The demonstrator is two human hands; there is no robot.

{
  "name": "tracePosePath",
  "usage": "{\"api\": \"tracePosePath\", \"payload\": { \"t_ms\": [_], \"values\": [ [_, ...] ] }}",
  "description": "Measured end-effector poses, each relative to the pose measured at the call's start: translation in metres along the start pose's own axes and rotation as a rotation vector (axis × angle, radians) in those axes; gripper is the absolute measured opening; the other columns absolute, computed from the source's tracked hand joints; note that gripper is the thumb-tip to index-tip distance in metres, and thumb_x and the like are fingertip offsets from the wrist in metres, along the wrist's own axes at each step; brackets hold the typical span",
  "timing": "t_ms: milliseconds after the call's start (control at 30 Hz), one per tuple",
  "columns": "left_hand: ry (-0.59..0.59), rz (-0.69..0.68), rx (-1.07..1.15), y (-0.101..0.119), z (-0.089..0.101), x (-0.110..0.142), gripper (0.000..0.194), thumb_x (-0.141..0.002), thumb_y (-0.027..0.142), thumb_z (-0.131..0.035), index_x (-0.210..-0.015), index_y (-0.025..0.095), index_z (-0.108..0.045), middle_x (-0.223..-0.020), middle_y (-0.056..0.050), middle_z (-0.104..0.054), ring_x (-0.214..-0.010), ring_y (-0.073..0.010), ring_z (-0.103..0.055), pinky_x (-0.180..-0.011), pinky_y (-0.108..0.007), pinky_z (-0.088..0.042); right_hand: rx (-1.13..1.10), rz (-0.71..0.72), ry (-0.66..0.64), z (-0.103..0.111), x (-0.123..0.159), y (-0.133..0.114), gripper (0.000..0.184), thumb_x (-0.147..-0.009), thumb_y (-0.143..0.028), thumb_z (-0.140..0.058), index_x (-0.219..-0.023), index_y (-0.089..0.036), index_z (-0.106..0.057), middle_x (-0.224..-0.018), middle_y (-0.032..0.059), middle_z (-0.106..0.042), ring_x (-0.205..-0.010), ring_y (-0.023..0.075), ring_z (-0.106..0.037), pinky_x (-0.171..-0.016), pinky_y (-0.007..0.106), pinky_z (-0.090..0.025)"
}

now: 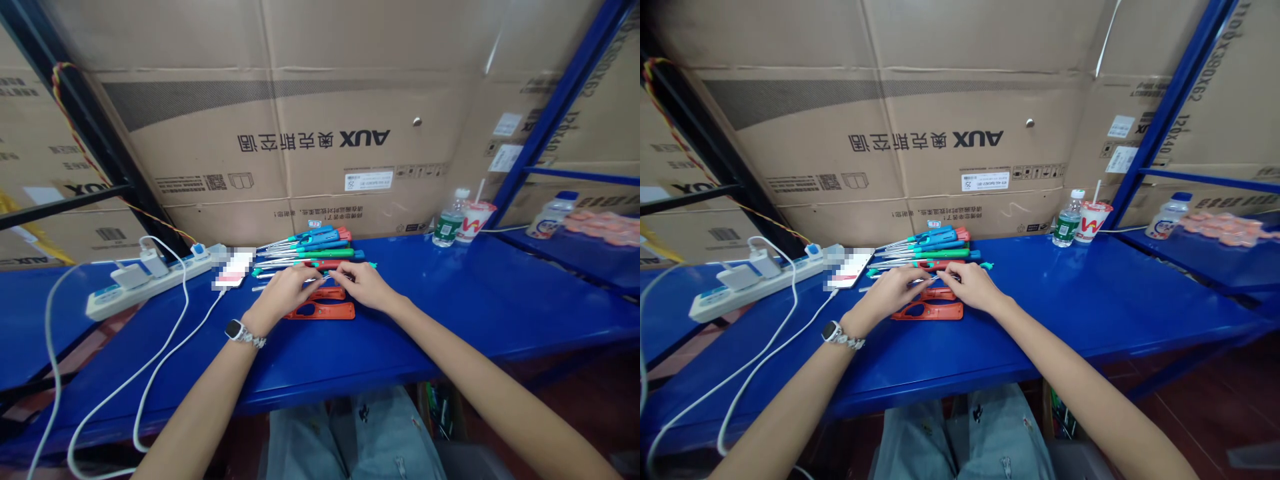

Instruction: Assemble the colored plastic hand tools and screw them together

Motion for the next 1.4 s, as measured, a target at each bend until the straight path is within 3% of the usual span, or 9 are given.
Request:
{"api": "tracePosePath", "payload": {
  "t_ms": [267, 600, 800, 1067, 1267, 1400],
  "values": [
    [0.028, -0.006, 0.001, -0.006, -0.008, 0.002, 0.024, -0.099, 0.031, -0.06, -0.119, 0.022, -0.068, -0.11, -0.01, -0.069, -0.085, -0.0223, -0.07, -0.076, -0.034, -0.053, -0.105, -0.019, 0.027, 0.0, -0.002, 0.004, 0.04, -0.1, -0.047, -0.05, -0.073, -0.019, -0.057, -0.064, -0.0019, -0.056, -0.059, 0.0129, -0.045, -0.058, 0.026, -0.032],
    [0.031, -0.025, 0.013, -0.001, -0.006, 0.0, 0.02, -0.1, 0.033, -0.058, -0.109, 0.02, -0.07, -0.099, -0.008, -0.065, -0.088, -0.0236, -0.068, -0.079, -0.036, -0.056, -0.107, -0.034, 0.075, -0.002, -0.001, 0.001, 0.038, -0.1, -0.046, -0.05, -0.074, -0.02, -0.057, -0.068, -0.0003, -0.062, -0.06, 0.013, -0.049, -0.061, 0.027, -0.035],
    [0.042, -0.04, 0.043, -0.004, -0.01, 0.0, 0.02, -0.098, 0.021, -0.057, -0.114, 0.02, -0.07, -0.104, -0.009, -0.063, -0.091, -0.0232, -0.066, -0.085, -0.039, -0.056, 0.001, -0.02, 0.067, 0.006, 0.0, 0.0, 0.039, -0.098, -0.046, -0.051, -0.069, -0.02, -0.052, -0.06, -0.0032, -0.052, -0.056, 0.0118, -0.042, -0.057, 0.027, -0.028],
    [0.053, -0.173, 0.139, -0.004, -0.006, -0.004, 0.017, -0.098, 0.023, -0.061, -0.108, 0.023, -0.075, -0.103, -0.007, -0.077, -0.097, -0.0256, -0.063, -0.095, -0.046, -0.051, -0.114, 0.023, -0.024, 0.01, 0.001, 0.003, 0.04, -0.097, -0.046, -0.052, -0.068, -0.02, -0.052, -0.061, -0.0045, -0.046, -0.058, 0.0111, -0.037, -0.058, 0.027, -0.029],
    [0.073, -0.071, 0.329, -0.014, -0.006, -0.002, 0.022, -0.098, 0.032, -0.062, -0.11, 0.023, -0.078, -0.093, -0.006, -0.079, -0.081, -0.022, -0.07, -0.08, -0.037, -0.055, -0.246, 0.031, -0.056, 0.01, 0.002, -0.002, 0.035, -0.092, -0.049, -0.062, -0.074, -0.019, -0.056, -0.066, -0.0032, -0.051, -0.062, 0.0118, -0.041, -0.059, 0.026, -0.032],
    [0.07, -0.077, 0.31, -0.013, -0.007, -0.002, 0.021, -0.097, 0.029, -0.064, -0.11, 0.024, -0.079, -0.094, -0.006, -0.079, -0.083, -0.022, -0.071, -0.081, -0.036, -0.055, -0.297, 0.043, -0.081, 0.008, 0.002, -0.003, 0.035, -0.093, -0.047, -0.059, -0.072, -0.02, -0.052, -0.066, -0.0037, -0.047, -0.063, 0.0116, -0.039, -0.06, 0.026, -0.033]
  ]
}}
Point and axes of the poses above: each hand's wrist, its own x-axis away from the middle knuckle, its own z-axis out of the back of the hand, y = z × x, the point moved 4 cm from there along -x, towards the middle knuckle
